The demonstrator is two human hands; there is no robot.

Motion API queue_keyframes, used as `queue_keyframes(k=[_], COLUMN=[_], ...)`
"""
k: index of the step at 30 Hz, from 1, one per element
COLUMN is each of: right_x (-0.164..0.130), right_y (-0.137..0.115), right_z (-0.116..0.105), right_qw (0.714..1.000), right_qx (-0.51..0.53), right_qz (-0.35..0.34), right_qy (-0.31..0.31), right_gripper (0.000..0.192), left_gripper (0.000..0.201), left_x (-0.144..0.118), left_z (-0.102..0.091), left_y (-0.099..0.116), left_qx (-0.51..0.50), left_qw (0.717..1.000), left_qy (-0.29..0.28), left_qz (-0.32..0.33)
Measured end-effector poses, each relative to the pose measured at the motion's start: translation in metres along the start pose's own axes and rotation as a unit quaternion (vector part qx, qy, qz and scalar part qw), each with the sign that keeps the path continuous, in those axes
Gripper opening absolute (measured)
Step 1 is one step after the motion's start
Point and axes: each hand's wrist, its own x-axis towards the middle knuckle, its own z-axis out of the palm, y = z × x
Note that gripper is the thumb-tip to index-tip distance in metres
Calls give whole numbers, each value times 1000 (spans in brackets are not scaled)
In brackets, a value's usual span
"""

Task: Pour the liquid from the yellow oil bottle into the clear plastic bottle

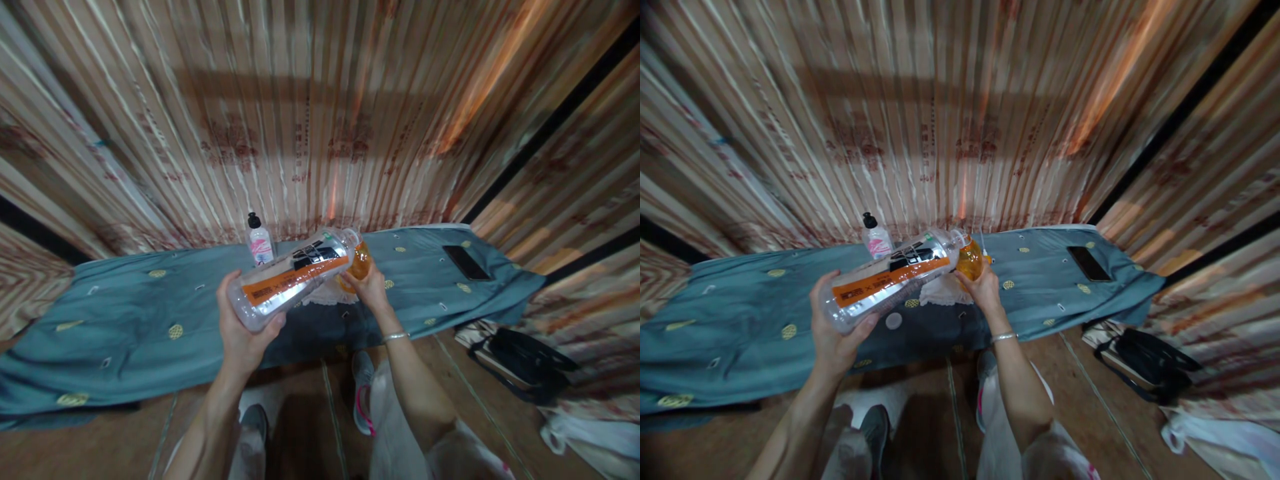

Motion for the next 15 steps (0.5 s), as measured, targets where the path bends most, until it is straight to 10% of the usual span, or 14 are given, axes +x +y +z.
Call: queue_keyframes(k=[15], right_x=[2], right_y=[3], right_z=[1], right_qw=[1000], right_qx=[-9], right_qz=[-13], right_qy=[-2], right_gripper=[80], left_gripper=[98], left_x=[-1], left_z=[0], left_y=[-5], left_qx=[2], left_qw=[1000], left_qy=[-2], left_qz=[5])
